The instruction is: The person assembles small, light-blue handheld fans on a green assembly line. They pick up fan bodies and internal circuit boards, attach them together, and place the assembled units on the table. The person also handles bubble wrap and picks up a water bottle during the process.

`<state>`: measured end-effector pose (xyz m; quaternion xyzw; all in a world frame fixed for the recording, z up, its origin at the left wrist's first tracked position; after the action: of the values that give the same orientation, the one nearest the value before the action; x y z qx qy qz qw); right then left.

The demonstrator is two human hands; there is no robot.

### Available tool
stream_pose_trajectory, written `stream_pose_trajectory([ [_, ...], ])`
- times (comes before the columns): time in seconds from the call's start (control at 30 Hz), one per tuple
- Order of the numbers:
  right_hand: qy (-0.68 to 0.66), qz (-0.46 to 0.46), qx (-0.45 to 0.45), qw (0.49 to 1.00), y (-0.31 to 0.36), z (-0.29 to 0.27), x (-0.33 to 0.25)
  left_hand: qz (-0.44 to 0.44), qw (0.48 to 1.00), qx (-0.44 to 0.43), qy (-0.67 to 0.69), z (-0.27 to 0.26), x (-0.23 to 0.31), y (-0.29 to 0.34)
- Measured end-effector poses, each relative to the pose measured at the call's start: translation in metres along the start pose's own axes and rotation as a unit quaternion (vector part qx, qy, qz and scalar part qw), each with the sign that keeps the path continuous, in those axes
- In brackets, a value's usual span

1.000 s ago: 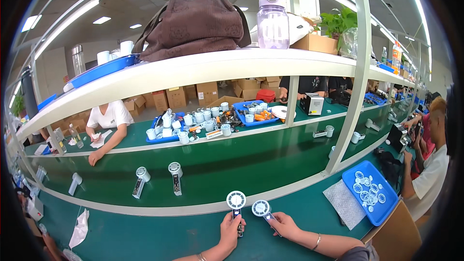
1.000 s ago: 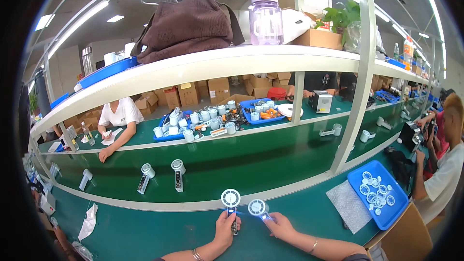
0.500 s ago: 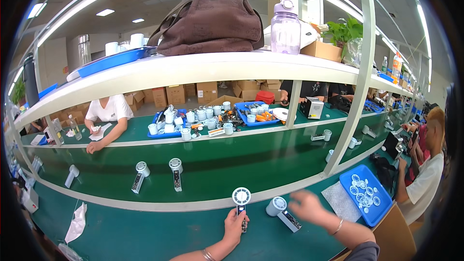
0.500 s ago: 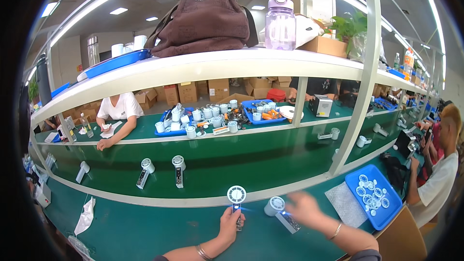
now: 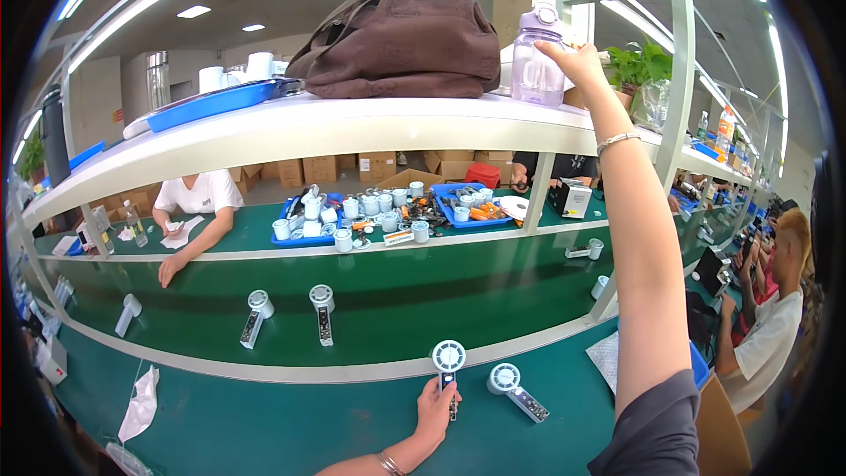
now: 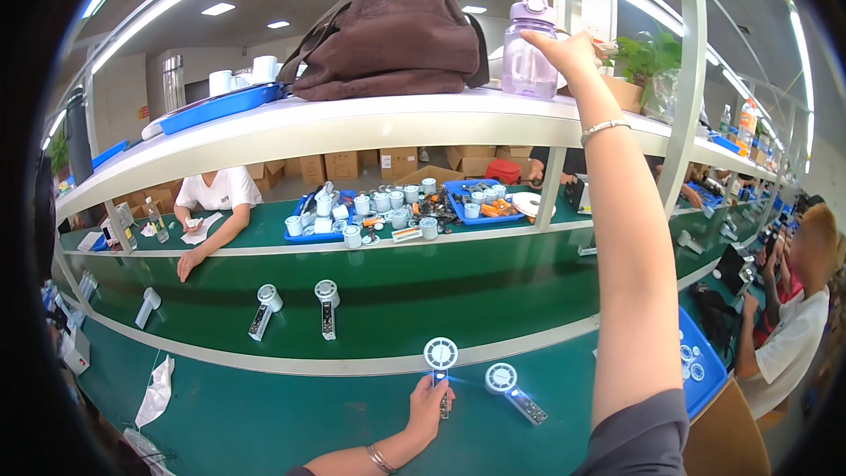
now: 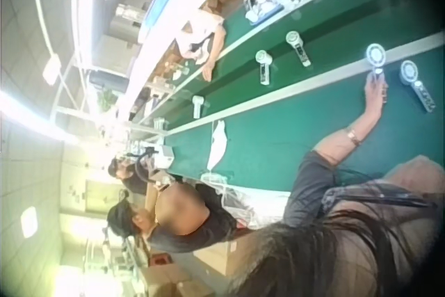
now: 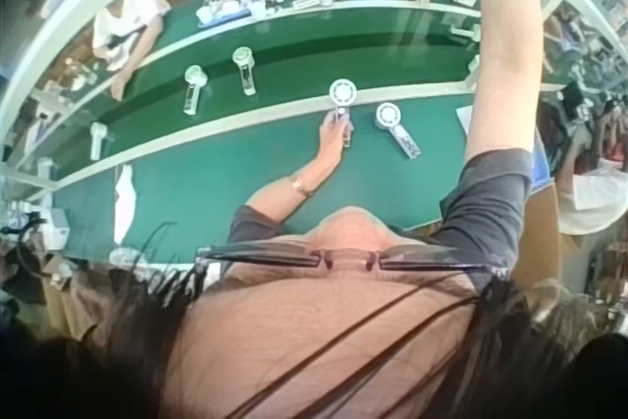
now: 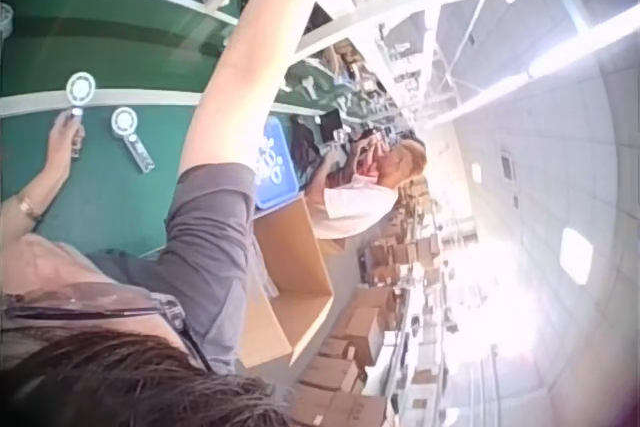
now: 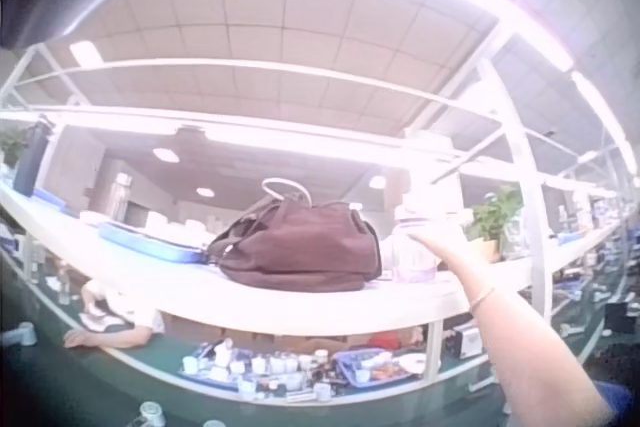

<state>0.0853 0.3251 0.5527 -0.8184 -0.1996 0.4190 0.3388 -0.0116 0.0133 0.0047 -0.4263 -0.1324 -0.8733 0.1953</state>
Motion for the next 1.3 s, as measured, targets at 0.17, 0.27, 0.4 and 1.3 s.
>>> stream_pose_trajectory([
  [0.17, -0.033, 0.021, 0.052, 0.998, 0.029, 0.02, -0.036, 0.004, 1.0, 0.011, 0.001, -0.007, 0.005, 0.0],
  [0.27, -0.126, -0.012, 0.013, 0.992, 0.031, 0.025, -0.037, 0.003, 1.0, 0.003, 0.002, -0.006, 0.003, -0.001],
  [0.4, -0.104, 0.009, 0.068, 0.992, 0.039, 0.02, -0.034, 0.002, 1.0, 0.007, 0.003, -0.004, 0.004, -0.001],
  [1.3, -0.428, -0.069, -0.353, 0.829, 0.34, 0.043, -0.088, 0.007, 1.0, -0.003, -0.007, -0.004, 0.001, -0.002],
])
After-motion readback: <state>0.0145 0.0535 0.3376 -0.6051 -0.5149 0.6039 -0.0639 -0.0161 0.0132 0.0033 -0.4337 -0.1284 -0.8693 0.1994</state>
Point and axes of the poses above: each hand's wrist, its own y-axis away from the middle knuckle, its own z-axis out of the palm, x = y × z, the point moved 5 cm from there along -y, towards the middle knuckle, and after that the axes turned 5 degrees about y, right-handed, at the moved point
